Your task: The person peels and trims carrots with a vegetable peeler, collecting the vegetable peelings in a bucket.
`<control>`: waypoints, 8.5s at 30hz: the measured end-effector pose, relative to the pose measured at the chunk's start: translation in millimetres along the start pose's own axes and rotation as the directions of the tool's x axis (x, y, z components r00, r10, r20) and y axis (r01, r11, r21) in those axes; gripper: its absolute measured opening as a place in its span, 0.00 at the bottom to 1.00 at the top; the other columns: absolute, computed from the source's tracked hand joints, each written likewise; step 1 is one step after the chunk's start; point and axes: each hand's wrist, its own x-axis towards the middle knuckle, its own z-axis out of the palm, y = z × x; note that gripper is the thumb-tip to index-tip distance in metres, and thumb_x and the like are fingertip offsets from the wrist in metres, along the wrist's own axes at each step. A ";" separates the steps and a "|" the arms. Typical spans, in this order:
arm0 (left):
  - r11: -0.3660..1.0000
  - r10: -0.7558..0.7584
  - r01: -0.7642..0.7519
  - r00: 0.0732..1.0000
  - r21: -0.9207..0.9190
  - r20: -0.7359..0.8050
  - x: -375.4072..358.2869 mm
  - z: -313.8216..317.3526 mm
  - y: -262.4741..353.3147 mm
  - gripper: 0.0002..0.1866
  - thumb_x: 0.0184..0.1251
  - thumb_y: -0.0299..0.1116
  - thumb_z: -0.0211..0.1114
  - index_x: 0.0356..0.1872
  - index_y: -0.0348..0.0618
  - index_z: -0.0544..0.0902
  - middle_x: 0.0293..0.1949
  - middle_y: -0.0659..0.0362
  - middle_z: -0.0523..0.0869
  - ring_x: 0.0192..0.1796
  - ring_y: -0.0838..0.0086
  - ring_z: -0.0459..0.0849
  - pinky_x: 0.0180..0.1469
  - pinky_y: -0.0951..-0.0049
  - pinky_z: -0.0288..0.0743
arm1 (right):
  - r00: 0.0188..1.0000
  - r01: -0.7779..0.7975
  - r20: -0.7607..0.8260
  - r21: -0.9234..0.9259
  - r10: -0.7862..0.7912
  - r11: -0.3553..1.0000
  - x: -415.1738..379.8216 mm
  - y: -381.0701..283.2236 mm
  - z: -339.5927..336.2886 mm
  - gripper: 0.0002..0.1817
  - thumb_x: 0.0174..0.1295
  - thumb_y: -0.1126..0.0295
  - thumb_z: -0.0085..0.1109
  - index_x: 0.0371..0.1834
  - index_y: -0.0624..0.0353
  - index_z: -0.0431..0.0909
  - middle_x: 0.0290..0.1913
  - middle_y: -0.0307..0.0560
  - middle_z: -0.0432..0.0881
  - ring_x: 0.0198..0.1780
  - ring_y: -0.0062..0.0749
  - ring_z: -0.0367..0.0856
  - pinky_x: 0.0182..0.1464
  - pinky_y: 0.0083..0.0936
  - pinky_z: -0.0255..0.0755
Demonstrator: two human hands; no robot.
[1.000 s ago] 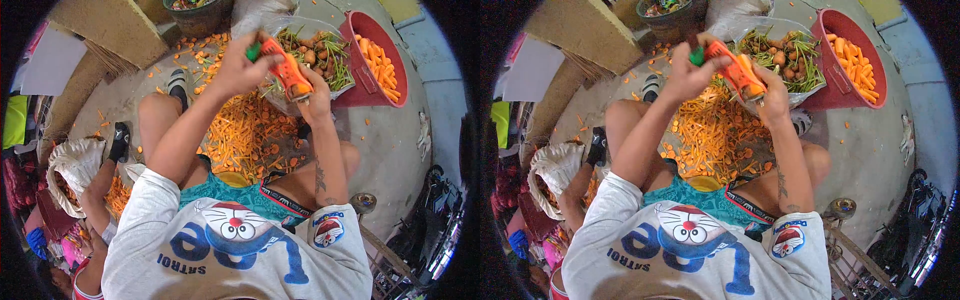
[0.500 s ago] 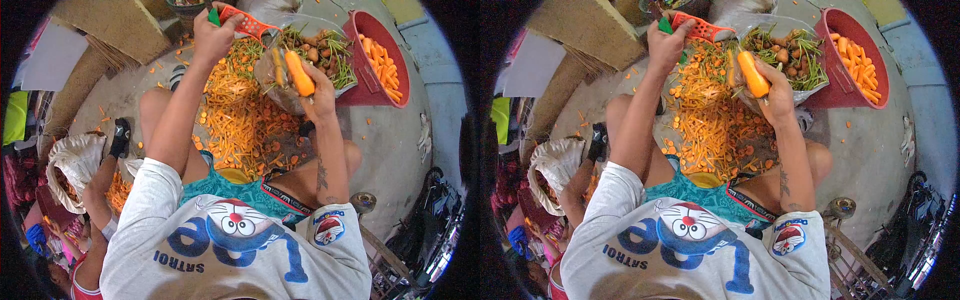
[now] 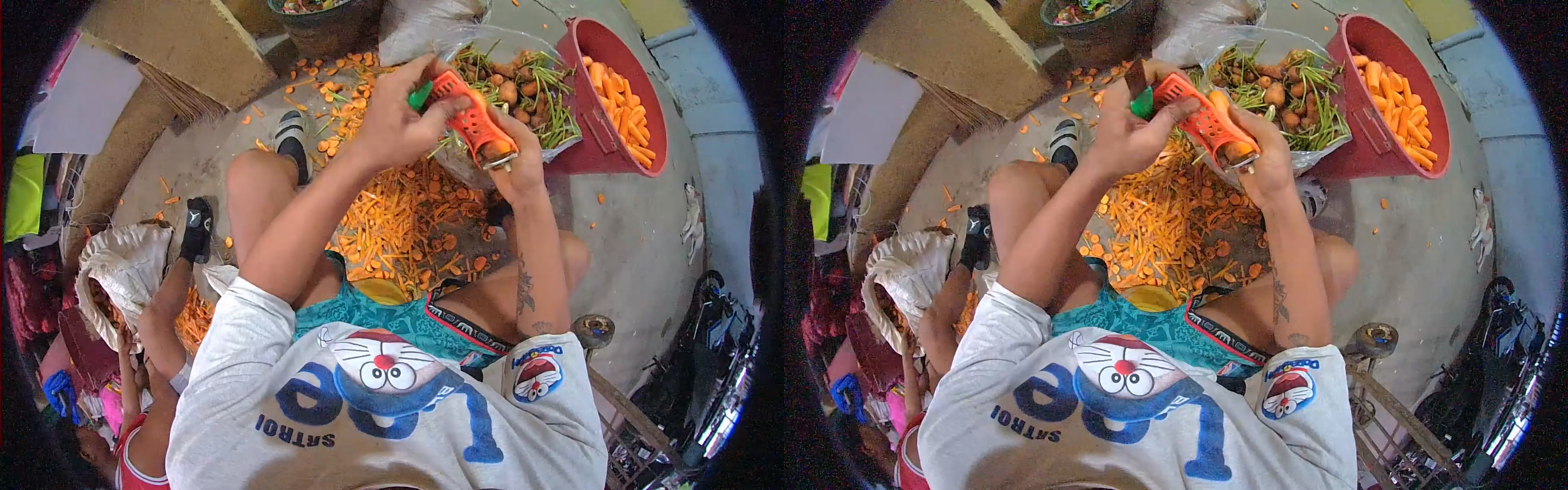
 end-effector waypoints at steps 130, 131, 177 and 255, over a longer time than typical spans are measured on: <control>0.637 -0.713 0.261 0.557 0.726 0.425 8.2 -10.5 -32.4 0.16 0.57 0.32 0.62 0.35 0.23 0.81 0.36 0.30 0.85 0.43 0.37 0.87 0.49 0.45 0.81 | 0.842 0.311 -0.492 0.105 -0.222 0.945 23.6 -41.2 -16.1 0.19 0.77 0.50 0.49 0.45 0.55 0.79 0.28 0.37 0.78 0.21 0.20 0.65 0.23 0.18 0.59; 0.642 -0.706 0.245 0.557 0.726 0.437 6.0 -16.5 -33.6 0.16 0.57 0.32 0.61 0.35 0.23 0.81 0.36 0.30 0.85 0.43 0.37 0.87 0.49 0.45 0.80 | 0.888 0.403 -0.336 0.244 -0.313 0.882 24.1 -71.2 -46.2 0.22 0.76 0.48 0.50 0.50 0.58 0.78 0.32 0.40 0.79 0.23 0.22 0.67 0.24 0.19 0.62; 0.754 -0.458 0.279 0.872 0.595 0.172 8.6 -3.2 -12.4 0.13 0.58 0.28 0.61 0.41 0.30 0.82 0.31 0.35 0.85 0.39 0.36 0.85 0.45 0.43 0.77 | 0.962 0.265 -0.092 0.099 -0.257 0.959 21.8 1.4 25.4 0.22 0.70 0.74 0.64 0.66 0.61 0.72 0.62 0.44 0.80 0.64 0.35 0.79 0.69 0.36 0.74; 0.940 -0.321 0.319 0.947 0.124 0.002 14.0 -14.0 -22.1 0.16 0.61 0.38 0.80 0.36 0.38 0.83 0.28 0.63 0.85 0.32 0.78 0.79 0.36 0.70 0.75 | 0.969 0.149 -0.208 0.059 -0.134 0.987 16.6 4.4 23.8 0.19 0.79 0.54 0.47 0.51 0.60 0.78 0.38 0.43 0.83 0.36 0.29 0.80 0.35 0.28 0.68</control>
